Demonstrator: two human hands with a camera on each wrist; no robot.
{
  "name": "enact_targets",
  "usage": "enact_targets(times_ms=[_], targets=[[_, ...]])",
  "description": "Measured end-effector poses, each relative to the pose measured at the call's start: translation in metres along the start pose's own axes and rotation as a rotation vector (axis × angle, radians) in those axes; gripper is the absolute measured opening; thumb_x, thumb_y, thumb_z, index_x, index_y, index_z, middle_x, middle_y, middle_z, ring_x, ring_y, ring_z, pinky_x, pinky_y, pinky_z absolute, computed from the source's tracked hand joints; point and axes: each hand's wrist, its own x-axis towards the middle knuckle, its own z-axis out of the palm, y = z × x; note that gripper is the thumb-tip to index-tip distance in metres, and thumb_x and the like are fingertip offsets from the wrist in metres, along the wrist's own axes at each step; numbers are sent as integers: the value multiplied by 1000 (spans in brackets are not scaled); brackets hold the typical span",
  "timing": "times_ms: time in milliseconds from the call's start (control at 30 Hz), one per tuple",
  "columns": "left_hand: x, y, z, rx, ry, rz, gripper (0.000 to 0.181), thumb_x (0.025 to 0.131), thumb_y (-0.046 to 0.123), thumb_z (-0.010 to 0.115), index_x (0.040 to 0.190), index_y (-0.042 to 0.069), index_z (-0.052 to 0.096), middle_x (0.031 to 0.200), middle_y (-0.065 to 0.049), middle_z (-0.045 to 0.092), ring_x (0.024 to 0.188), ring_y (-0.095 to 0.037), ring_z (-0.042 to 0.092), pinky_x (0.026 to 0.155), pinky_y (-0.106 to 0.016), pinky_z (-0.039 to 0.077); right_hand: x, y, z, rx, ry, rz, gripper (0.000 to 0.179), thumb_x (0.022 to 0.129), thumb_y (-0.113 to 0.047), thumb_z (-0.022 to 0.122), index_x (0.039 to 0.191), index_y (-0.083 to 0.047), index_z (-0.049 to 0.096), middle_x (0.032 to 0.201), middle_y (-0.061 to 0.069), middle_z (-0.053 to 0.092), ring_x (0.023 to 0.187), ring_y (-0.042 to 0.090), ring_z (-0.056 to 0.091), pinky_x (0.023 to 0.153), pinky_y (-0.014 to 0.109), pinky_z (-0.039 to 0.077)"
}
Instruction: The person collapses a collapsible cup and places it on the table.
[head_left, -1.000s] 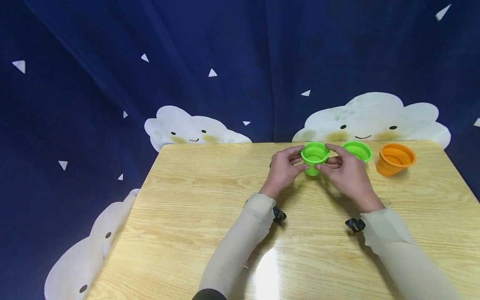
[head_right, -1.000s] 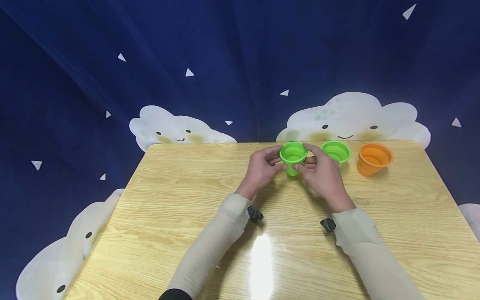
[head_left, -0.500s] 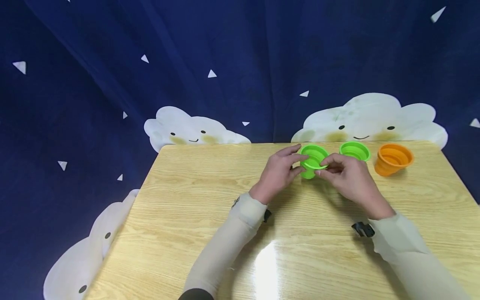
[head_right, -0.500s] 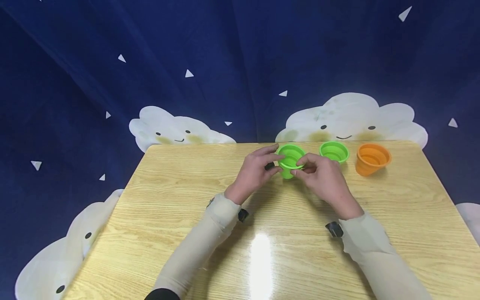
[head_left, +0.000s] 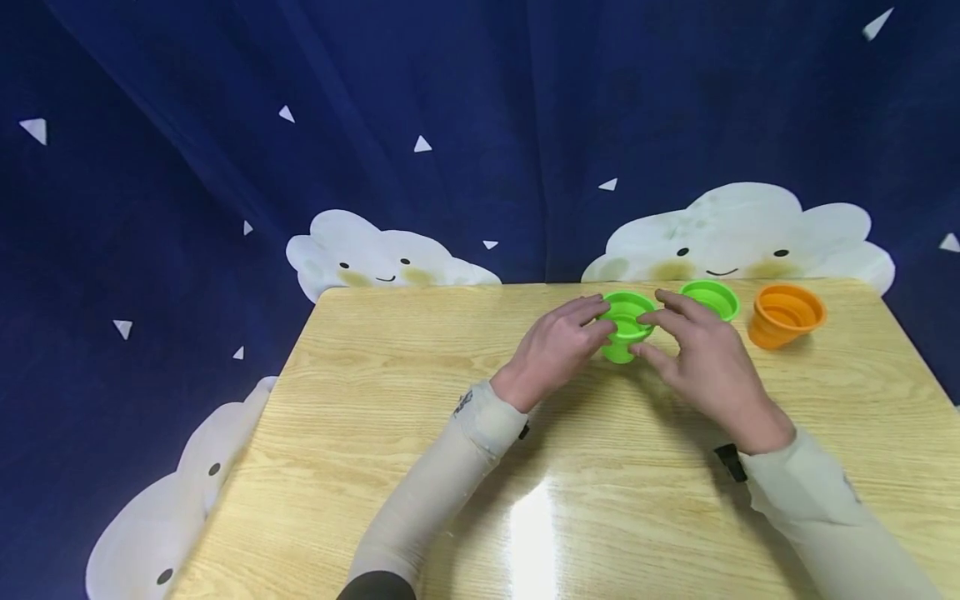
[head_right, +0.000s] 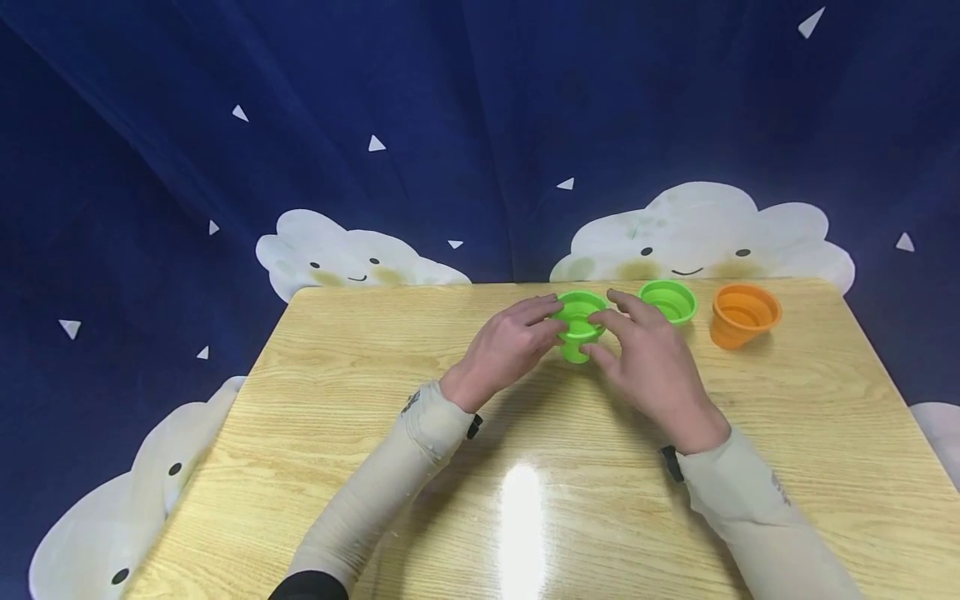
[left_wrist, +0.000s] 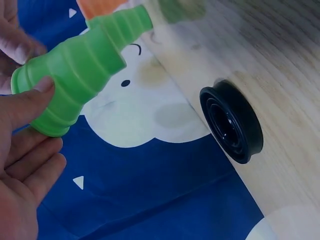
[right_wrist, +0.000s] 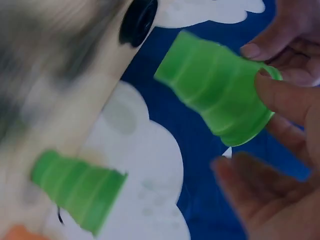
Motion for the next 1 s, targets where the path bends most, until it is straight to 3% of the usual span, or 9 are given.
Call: enact_targets(times_ms=[133, 233, 367, 667, 800, 1000], targets=[[1, 0, -2, -4, 13, -2, 15, 90, 19, 77, 101, 9, 74, 118, -13, 70, 117, -26, 64, 110, -27, 39, 1, 2, 1, -95, 65, -193, 33, 73, -9, 87, 101, 2, 74, 114, 22, 66, 100, 42, 62, 81, 56, 54], [1, 0, -3, 6, 21, 6, 14, 90, 17, 78, 100, 9, 74, 118, -12, 71, 117, -25, 64, 110, -27, 39, 1, 4, 2, -104, 82, -250, 31, 73, -7, 85, 100, 3, 74, 104, 20, 67, 93, 39, 63, 77, 53, 55], [1, 0, -4, 6, 27, 15, 11, 90, 12, 77, 100, 8, 74, 118, -12, 71, 117, -25, 64, 111, -28, 38, 1, 4, 2, -102, 88, -254, 27, 76, -9, 81, 98, 3, 73, 101, 19, 67, 91, 38, 64, 75, 52, 56], [1, 2, -5, 104, 68, 91, 13, 95, -1, 58, 99, 5, 69, 113, -10, 72, 111, -23, 67, 105, -30, 46, 3, 2, 4, -96, 166, -261, 18, 79, -16, 63, 86, 0, 69, 91, 16, 68, 79, 36, 65, 63, 50, 56], [0, 2, -5, 117, 69, 107, 17, 97, -2, 53, 101, 4, 68, 110, -8, 72, 107, -20, 68, 105, -27, 45, 3, 2, 2, -93, 164, -266, 21, 83, -18, 58, 89, -1, 69, 91, 15, 70, 77, 35, 67, 58, 49, 57], [-2, 3, -8, 83, 55, 107, 20, 104, 3, 49, 113, 0, 66, 110, -6, 71, 103, -17, 68, 95, -22, 52, 0, 3, -2, -96, 116, -266, 30, 93, -24, 53, 99, 2, 69, 94, 18, 72, 77, 34, 70, 58, 48, 59]])
